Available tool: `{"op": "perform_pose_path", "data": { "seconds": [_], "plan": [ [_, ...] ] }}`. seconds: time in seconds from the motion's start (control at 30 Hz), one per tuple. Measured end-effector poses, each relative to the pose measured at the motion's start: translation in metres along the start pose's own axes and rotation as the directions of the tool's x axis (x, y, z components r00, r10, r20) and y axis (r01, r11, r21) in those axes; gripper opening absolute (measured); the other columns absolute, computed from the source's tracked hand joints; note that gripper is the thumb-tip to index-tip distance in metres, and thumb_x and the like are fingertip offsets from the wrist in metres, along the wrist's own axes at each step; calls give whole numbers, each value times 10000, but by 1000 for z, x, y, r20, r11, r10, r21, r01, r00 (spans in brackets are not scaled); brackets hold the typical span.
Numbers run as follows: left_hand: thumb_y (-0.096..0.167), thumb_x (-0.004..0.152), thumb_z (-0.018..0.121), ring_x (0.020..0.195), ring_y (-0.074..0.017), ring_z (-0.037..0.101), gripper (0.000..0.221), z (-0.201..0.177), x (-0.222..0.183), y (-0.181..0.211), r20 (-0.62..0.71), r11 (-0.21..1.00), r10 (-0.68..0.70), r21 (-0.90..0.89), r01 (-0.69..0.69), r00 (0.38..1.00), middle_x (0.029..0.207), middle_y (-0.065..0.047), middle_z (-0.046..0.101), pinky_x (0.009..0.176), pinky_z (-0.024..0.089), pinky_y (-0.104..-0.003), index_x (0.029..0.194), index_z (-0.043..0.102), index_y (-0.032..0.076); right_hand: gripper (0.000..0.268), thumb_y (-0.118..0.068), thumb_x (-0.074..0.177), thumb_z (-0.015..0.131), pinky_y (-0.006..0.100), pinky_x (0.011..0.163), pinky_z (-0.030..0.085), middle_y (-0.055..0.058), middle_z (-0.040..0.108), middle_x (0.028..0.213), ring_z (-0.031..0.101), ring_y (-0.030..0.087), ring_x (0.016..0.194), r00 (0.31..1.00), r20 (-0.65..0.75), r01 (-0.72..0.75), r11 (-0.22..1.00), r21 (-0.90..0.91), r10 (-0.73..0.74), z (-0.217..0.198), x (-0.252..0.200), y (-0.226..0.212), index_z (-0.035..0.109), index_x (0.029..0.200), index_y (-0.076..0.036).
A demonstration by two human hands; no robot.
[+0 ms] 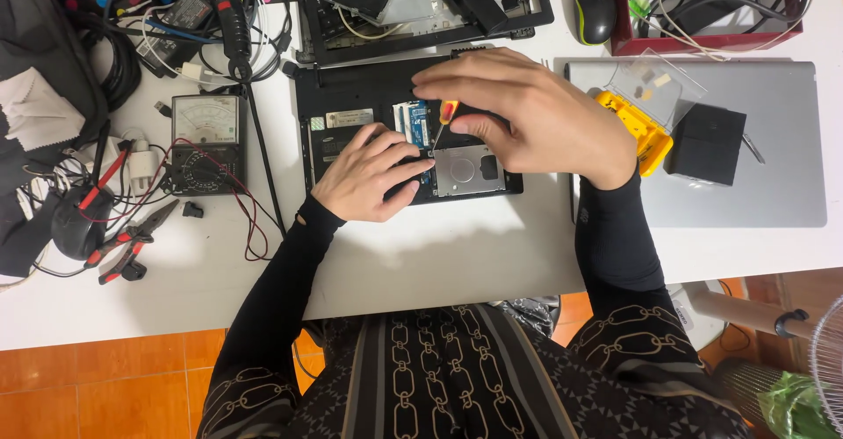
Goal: The person works on the open underside of a laptop, first seating a component into its bay by hand, then using a screwdriver to unscrew fasteners from the laptop's bottom panel and around the RAM module, manipulating the memory module and drive bay cover as they disassemble the device.
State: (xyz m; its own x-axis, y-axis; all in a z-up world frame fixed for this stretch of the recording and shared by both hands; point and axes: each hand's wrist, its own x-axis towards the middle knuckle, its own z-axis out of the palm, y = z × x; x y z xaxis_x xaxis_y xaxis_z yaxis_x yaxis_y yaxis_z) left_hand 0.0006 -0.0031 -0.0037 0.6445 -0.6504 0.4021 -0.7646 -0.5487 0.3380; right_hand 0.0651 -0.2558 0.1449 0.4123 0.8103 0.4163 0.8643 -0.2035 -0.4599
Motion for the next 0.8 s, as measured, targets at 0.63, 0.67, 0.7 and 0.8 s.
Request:
{"op": "perform_pose_path", "data": {
  "seconds": [0.63, 0.67, 0.7, 0.8],
  "plan": [
    [280, 915, 683, 1187, -245, 562, 328, 0, 1, 1, 29, 1000, -7, 23, 6, 1000, 1216, -69, 650, 1086, 371, -472, 1215, 754, 169, 348, -103, 908, 768, 423, 837, 503, 121, 638, 869, 601, 297, 852, 995, 45, -93, 995, 18, 92, 5, 4, 0, 740, 1255, -83],
    [280, 915, 683, 1187, -245, 562, 328, 0, 1, 1, 31, 1000, -4, 25, 3, 1000, 1216, -69, 650, 1086, 371, -472, 1215, 754, 169, 348, -103, 908, 768, 423, 837, 503, 121, 638, 869, 601, 297, 852, 995, 41, -93, 996, 16, 93, 6, 3, 2, 740, 1255, -83],
    [279, 917, 685, 1190, -245, 561, 324, 0, 1, 1, 31, 1000, -8, 24, 7, 999, 1216, -66, 651, 1087, 373, -469, 1215, 753, 171, 314, -142, 898, 794, 416, 831, 508, 117, 629, 841, 601, 291, 838, 995, 29, -91, 996, -9, 91, 7, 3, 4, 755, 1208, -109],
    [276, 916, 688, 1193, -244, 560, 324, 0, 2, 1, 29, 1000, -4, 27, 3, 1000, 1223, -61, 650, 1087, 373, -470, 1217, 752, 174, 317, -157, 869, 792, 418, 836, 513, 120, 655, 918, 623, 297, 869, 1000, -22, 2, 1000, -2, -2, 3, 8, -2, 738, 1176, -99]
  ]
}}
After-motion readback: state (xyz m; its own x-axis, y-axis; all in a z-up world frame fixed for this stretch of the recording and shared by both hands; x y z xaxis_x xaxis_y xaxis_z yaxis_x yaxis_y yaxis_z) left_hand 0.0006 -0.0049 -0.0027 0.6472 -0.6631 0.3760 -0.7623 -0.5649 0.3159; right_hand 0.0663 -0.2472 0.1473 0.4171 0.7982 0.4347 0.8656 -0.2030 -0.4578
